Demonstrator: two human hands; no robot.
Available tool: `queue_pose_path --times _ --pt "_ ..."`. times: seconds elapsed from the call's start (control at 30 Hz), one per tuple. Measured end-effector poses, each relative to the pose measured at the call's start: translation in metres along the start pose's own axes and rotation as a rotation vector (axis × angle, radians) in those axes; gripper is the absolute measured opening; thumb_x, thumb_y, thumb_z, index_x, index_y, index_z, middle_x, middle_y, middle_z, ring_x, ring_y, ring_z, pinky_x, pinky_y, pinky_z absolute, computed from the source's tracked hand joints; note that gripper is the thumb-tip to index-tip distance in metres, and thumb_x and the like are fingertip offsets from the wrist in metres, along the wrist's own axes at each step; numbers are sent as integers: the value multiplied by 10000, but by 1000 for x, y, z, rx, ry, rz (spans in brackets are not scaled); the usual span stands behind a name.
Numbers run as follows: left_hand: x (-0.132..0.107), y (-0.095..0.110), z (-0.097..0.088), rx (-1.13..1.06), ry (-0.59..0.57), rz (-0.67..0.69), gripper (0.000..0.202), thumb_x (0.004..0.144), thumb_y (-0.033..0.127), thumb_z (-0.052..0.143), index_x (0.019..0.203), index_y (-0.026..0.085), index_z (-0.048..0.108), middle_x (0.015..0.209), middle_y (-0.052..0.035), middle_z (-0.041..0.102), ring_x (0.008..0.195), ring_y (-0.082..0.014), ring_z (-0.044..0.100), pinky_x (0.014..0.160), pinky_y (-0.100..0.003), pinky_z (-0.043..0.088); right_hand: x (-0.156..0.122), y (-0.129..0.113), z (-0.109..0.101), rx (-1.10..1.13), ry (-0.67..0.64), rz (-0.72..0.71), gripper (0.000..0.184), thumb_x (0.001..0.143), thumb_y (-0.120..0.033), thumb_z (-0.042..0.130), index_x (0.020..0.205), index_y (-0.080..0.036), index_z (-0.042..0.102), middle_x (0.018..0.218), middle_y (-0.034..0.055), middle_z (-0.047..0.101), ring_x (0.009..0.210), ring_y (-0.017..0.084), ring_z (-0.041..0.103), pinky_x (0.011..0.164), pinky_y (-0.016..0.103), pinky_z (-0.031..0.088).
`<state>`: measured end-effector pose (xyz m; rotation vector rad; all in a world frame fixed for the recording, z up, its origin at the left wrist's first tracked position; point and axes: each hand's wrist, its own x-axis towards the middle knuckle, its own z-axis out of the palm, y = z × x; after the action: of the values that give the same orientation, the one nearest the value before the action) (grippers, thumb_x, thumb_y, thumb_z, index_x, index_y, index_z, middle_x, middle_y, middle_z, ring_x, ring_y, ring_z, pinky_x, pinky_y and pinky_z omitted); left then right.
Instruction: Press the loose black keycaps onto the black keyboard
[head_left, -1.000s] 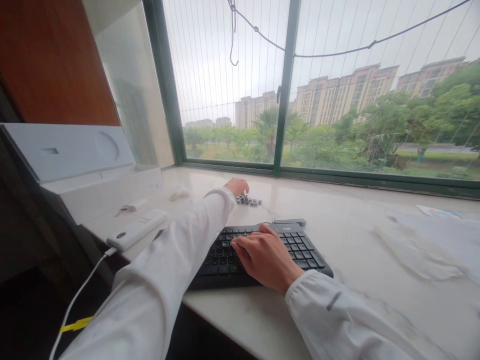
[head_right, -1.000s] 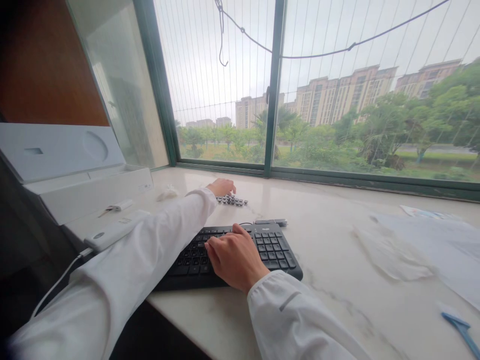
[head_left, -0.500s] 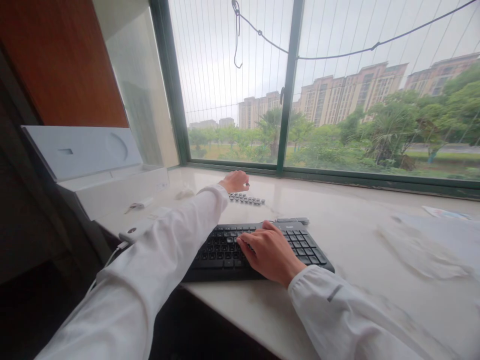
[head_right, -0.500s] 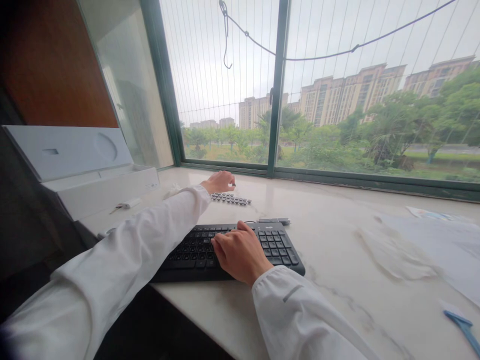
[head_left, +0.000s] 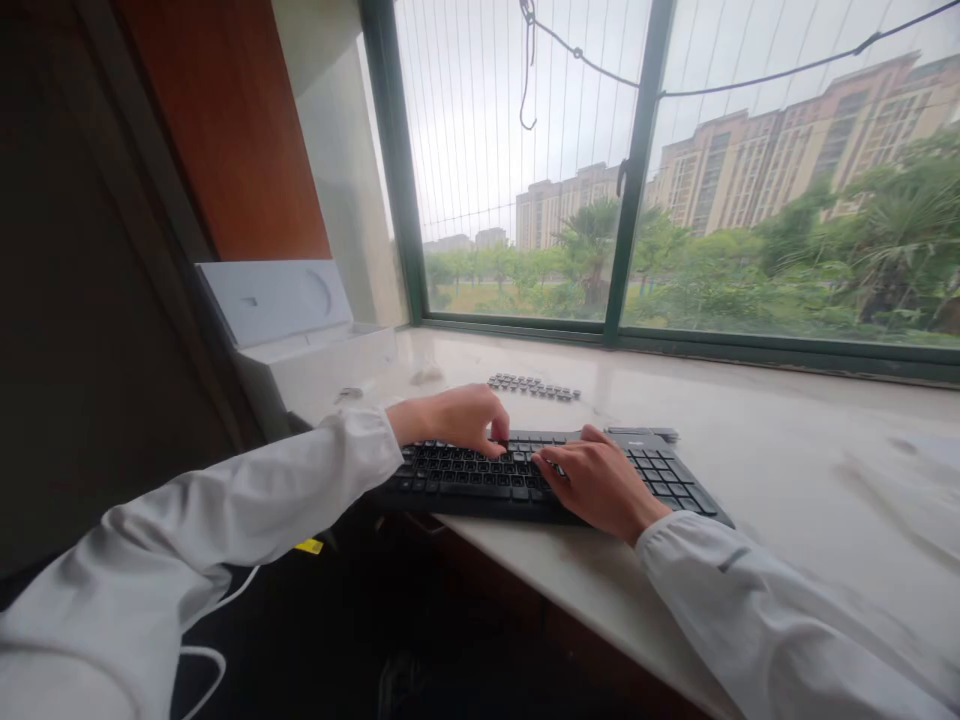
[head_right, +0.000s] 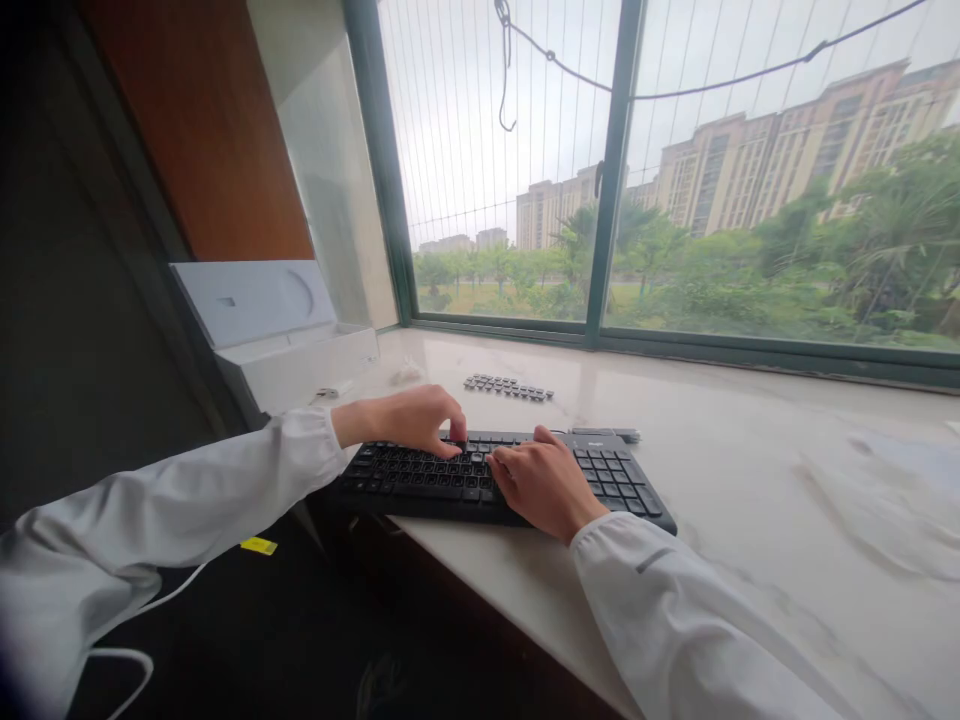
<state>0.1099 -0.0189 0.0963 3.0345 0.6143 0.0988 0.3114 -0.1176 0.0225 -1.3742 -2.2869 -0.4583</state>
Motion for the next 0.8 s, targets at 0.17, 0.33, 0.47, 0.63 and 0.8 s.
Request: queue_pose_path --times 0.17,0.33,0.47,0.63,0.8 --pt "-7 8 11 52 46 13 189 740 340 618 840 232 737 819 -14 704 750 -140 608 737 -253 426 -2 -5 -2 14 -4 -14 355 960 -301 358 773 -212 646 648 14 684 583 129 578 769 317 272" --pt "-6 9 20 119 61 -7 207 738 359 616 832 221 737 822 -41 700 736 -158 602 689 -261 427 -2 -6 -3 9 1 -14 358 962 -296 356 758 -211 637 658 12 686 596 128 591 767 313 273" --pt "-6 9 25 124 98 5 195 748 335 605 833 227 743 809 -31 701 724 -147 609 670 -244 430 -2 -5 -2 -4 -2 -17 365 960 -298 355 732 -209 626 645 8 681 600 129 593 764 310 273" --pt "-5 2 26 22 126 38 176 745 303 624 841 227 751 768 -4 707 699 -113 617 675 -208 437 -2 -4 -1 -3 -10 -18 354 958 -300 362 753 -215 638 644 6 684 594 127 587 768 308 273" --pt "-5 -1 25 -11 110 52 170 744 297 637 848 229 754 757 -5 715 690 -105 622 690 -203 441 -2 -4 -3 -6 -13 -17 354 957 -302 361 744 -213 630 619 4 672 551 120 559 756 312 268"
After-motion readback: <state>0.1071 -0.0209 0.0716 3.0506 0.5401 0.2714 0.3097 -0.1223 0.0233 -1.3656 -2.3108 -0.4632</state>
